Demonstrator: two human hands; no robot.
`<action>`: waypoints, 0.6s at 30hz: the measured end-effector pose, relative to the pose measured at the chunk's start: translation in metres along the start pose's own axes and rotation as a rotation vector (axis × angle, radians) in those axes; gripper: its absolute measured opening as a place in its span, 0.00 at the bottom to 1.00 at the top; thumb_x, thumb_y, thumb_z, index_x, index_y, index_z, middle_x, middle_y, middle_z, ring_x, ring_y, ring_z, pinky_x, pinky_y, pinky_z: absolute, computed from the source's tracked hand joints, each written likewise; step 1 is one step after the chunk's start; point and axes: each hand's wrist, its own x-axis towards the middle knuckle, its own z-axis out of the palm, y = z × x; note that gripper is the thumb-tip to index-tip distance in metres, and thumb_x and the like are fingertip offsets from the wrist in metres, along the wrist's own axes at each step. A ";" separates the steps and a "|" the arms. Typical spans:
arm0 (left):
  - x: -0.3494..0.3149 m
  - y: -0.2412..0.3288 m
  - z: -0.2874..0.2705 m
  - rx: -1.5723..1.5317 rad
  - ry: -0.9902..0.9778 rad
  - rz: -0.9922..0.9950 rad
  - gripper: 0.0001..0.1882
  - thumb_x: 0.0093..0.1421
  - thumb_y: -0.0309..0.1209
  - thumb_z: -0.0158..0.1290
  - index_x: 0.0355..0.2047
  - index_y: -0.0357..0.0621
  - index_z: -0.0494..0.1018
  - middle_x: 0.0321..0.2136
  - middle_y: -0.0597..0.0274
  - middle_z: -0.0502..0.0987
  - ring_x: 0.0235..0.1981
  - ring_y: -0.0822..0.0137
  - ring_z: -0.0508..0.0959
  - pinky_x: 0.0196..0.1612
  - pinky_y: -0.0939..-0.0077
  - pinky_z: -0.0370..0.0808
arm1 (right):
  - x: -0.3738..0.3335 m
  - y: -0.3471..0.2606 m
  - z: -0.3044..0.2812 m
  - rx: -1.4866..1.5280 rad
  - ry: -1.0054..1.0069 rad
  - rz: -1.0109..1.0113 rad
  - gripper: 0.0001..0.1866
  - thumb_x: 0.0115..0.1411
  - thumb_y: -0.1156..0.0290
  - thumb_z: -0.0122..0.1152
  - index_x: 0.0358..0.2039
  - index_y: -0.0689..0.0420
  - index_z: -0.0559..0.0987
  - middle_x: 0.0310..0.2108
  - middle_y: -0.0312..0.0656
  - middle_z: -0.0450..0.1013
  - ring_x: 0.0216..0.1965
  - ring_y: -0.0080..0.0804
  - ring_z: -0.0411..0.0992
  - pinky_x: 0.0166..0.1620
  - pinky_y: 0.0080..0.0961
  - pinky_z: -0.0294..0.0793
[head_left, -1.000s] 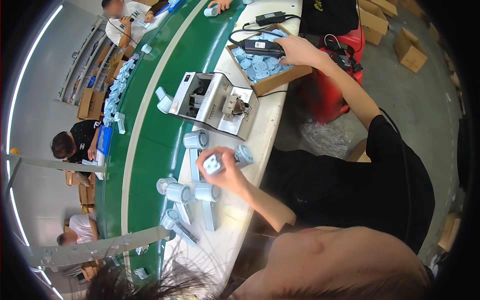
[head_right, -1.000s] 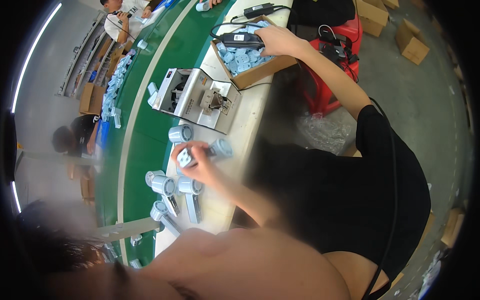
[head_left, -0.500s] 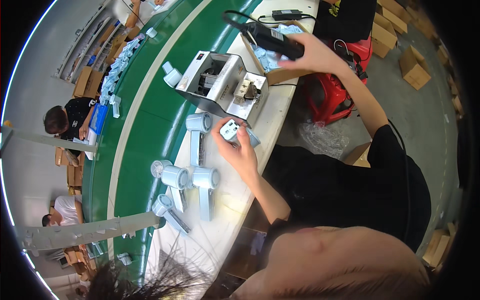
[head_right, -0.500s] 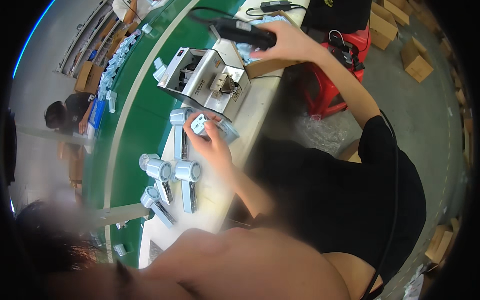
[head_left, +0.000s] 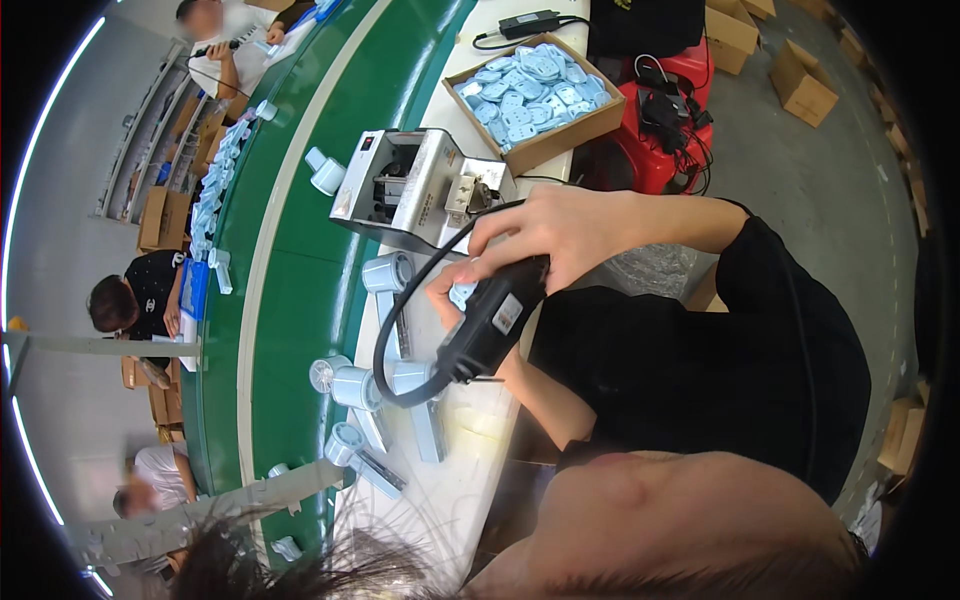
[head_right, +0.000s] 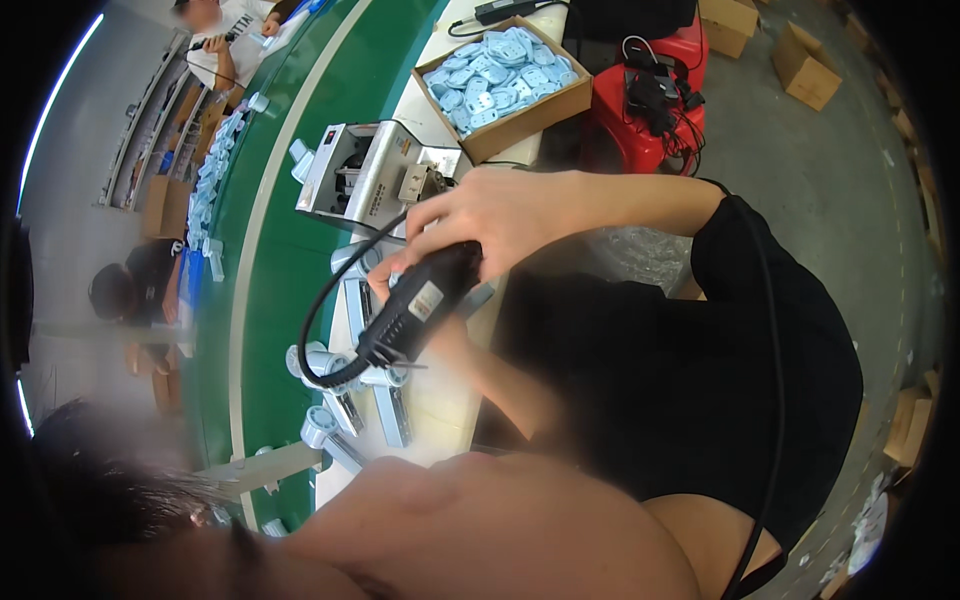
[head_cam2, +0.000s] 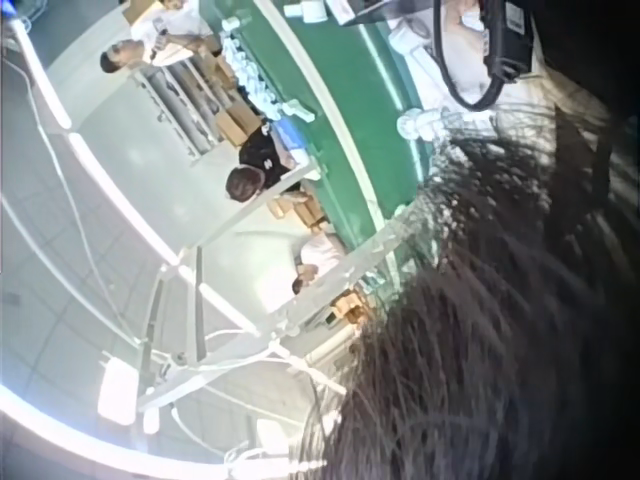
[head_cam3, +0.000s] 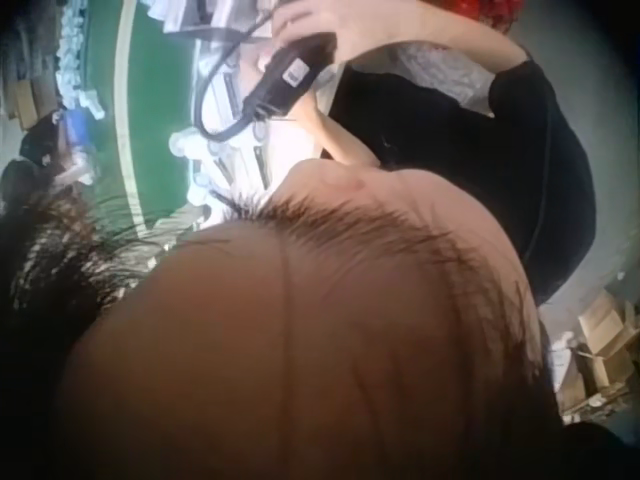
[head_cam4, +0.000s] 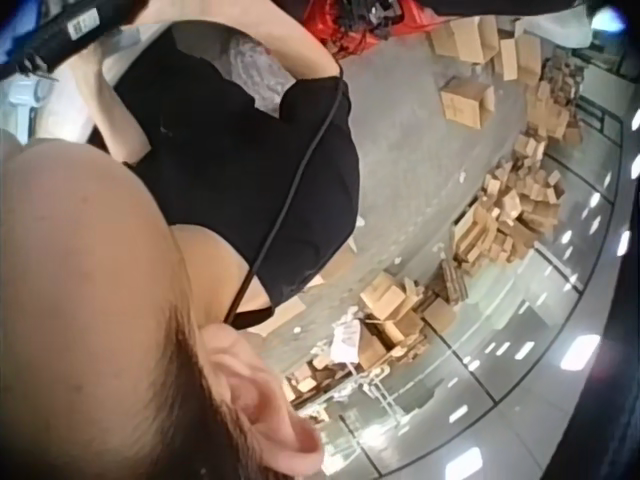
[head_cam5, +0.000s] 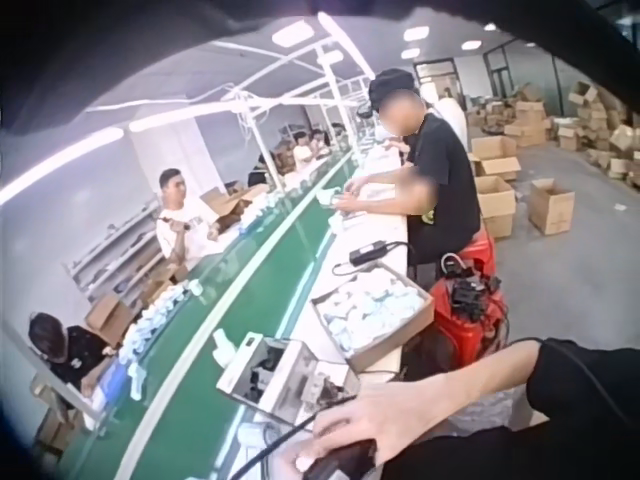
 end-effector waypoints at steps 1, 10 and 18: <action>-0.001 -0.002 -0.001 -0.009 0.054 -0.039 0.15 0.51 0.24 0.57 0.39 0.39 0.67 0.37 0.56 0.72 0.38 0.65 0.73 0.48 0.72 0.67 | 0.002 -0.002 0.000 0.010 -0.002 -0.005 0.37 0.36 0.71 0.67 0.54 0.40 0.74 0.45 0.33 0.70 0.30 0.40 0.73 0.31 0.30 0.73; 0.000 -0.006 -0.003 0.003 0.047 0.107 0.24 0.63 0.44 0.48 0.47 0.35 0.62 0.39 0.53 0.72 0.39 0.63 0.75 0.47 0.68 0.71 | 0.012 -0.003 -0.007 0.393 -0.183 0.119 0.29 0.45 0.64 0.70 0.51 0.53 0.75 0.27 0.47 0.76 0.28 0.41 0.74 0.32 0.31 0.71; 0.010 -0.004 0.016 -0.093 0.046 0.251 0.29 0.64 0.56 0.42 0.39 0.38 0.61 0.28 0.48 0.72 0.20 0.66 0.72 0.25 0.77 0.70 | 0.047 0.016 -0.045 0.977 0.561 0.144 0.16 0.55 0.59 0.64 0.29 0.58 0.71 0.15 0.31 0.64 0.12 0.13 0.60 0.17 0.15 0.61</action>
